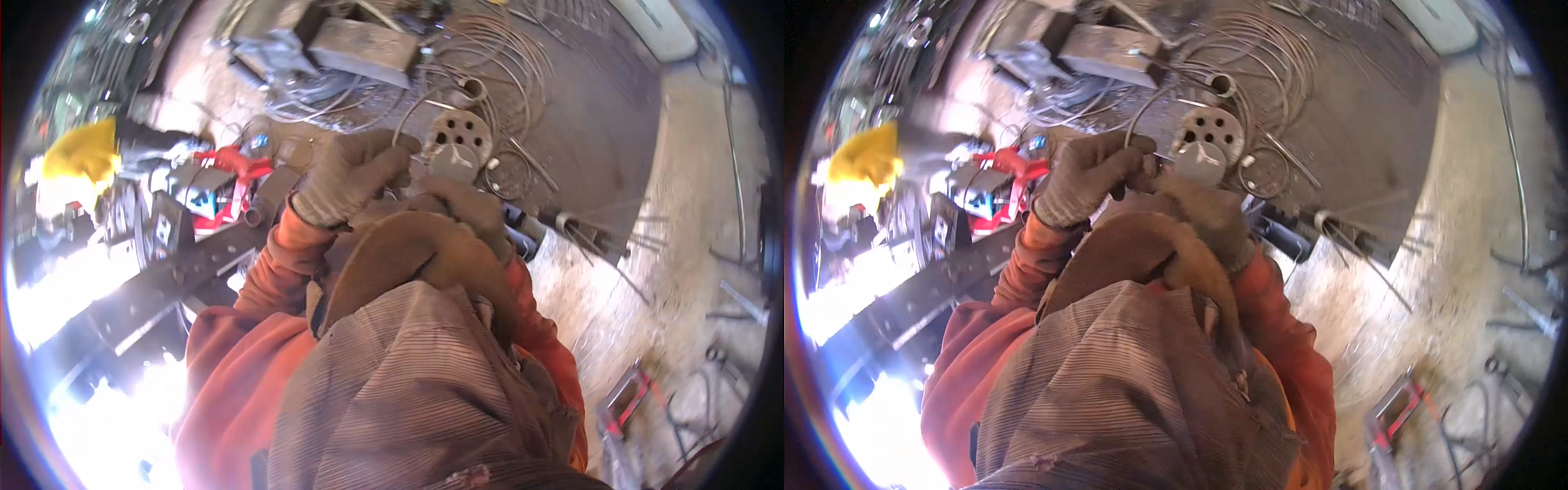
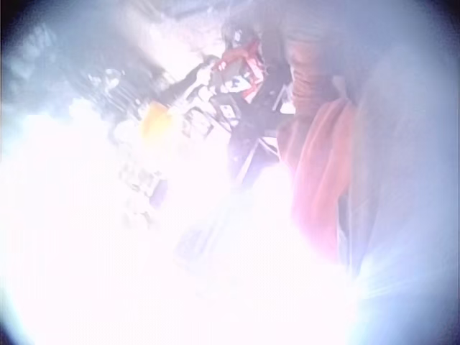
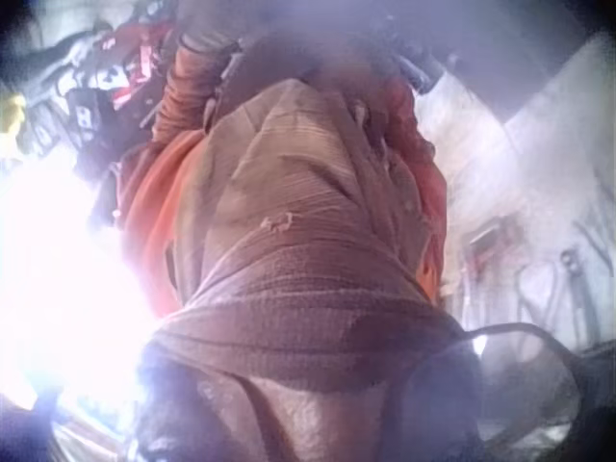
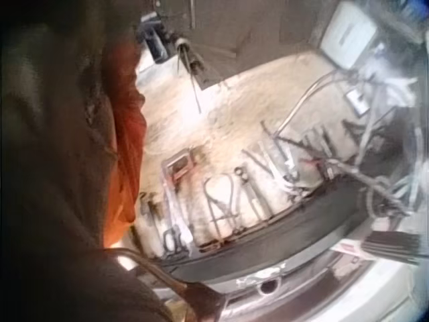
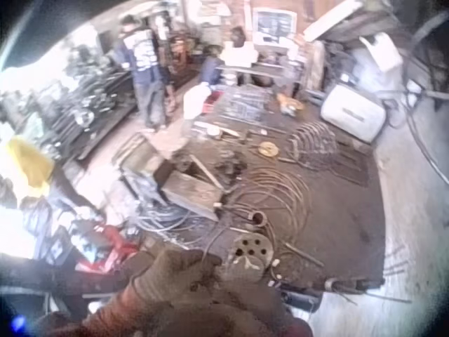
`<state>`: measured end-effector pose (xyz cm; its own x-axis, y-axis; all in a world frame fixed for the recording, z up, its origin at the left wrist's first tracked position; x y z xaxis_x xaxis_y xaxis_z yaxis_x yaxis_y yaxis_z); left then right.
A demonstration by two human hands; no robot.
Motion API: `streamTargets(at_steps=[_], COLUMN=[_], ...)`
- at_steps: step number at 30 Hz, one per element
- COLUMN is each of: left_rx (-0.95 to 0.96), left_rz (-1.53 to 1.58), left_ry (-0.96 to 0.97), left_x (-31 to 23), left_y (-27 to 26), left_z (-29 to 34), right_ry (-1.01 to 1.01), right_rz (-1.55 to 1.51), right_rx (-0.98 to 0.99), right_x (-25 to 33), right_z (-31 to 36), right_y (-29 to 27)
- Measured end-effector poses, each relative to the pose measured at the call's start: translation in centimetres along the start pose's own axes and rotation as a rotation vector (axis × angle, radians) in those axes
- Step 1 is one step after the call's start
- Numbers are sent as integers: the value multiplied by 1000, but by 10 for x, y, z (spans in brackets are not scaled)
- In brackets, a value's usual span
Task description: The person measures a metal wire basket using a tape measure on a workbench.
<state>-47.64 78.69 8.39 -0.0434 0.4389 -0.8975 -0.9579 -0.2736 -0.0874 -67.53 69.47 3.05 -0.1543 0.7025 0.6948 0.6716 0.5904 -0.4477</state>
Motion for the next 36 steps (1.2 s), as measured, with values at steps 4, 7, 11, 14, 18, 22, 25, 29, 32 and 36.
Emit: streamTargets(at_steps=[4, 7, 11, 14, 18, 22, 25, 29, 32, 36], left_rx=[1, -13, -14, -44, -220, -309, -290, -322, -350, -193], left_rz=[149, 145, 124, 45, 472, 570, 566, 550, 587, 375], left_ry=[-16, -5, -4, -67, 19, -31, -33, -4, -23, 16], left_x=[21, 34, 46, 59, 78, 86, 91, 83, 94, 130], left_y=[-57, -79, -95, -99, -96, -102, -109, -109, -126, -169], left_z=[24, 32, 48, 52, 51, 54, 57, 60, 57, 68], right_ry=[75, 189, 669, 848, 842, 809, 824, 865, 906, 714], right_rz=[172, -33, -492, -538, -562, -534, -611, -615, -578, -545], right_rx=[-241, -38, -164, -67, 21, 83, 134, 154, 167, 412], right_x=[0, -5, 1, -2, -14, -24, -30, -19, -11, -10], right_z=[-34, -41, -49, -52, -53, -59, -62, -78, -91, -91], right_y=[-8, 10, 26, 33, 38, 46, 48, 54, 62, 97])
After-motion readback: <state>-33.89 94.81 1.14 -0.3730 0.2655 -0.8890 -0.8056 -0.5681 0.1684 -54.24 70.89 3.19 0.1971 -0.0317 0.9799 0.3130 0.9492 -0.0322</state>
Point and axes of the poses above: each hand's wrist, its own z-axis away from the middle knuckle, its own y-axis out of the palm, x = y × z, the point moved 2 cm from there along -z, towards the middle knuckle, and after that the axes turned 5 degrees about -y, right-handed, at the moved point
